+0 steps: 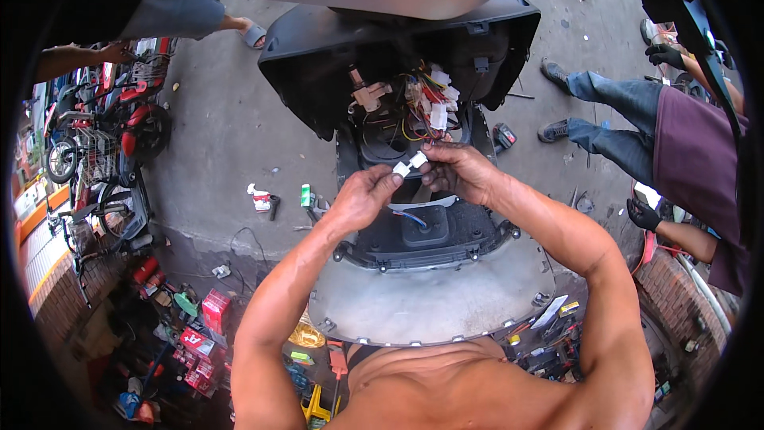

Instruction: Repairing and reassembling the front wiring and paneling of a motorcycle.

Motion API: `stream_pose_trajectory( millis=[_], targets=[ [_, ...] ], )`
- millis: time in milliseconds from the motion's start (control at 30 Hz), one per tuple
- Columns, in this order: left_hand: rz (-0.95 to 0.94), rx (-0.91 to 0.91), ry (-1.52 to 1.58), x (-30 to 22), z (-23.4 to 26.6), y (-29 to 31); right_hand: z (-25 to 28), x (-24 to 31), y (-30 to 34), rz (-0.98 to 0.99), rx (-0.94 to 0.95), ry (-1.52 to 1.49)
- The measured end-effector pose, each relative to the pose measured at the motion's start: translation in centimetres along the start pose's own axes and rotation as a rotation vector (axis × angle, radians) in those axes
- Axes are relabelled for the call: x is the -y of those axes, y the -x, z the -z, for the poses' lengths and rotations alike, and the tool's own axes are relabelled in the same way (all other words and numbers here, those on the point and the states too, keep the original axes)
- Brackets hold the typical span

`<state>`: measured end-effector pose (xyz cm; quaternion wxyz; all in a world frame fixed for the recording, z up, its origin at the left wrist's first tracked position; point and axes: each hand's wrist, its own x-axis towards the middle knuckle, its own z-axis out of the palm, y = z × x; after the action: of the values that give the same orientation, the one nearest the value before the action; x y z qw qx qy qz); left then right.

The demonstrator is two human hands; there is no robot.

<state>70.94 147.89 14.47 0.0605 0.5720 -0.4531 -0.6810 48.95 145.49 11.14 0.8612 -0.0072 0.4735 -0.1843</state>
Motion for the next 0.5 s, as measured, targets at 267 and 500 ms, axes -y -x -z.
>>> stream_pose_trajectory(
  millis=[267, 500],
  targets=[
    [0.009, 0.030, -0.004, -0.33, 0.16, -0.26, -0.21, 0.33, -0.08, -0.003, 0.028, 0.068],
    [0.023, 0.039, 0.037, 0.42, -0.31, -0.66, -0.42, -0.27, 0.20, -0.006, 0.019, 0.075]
  ],
)
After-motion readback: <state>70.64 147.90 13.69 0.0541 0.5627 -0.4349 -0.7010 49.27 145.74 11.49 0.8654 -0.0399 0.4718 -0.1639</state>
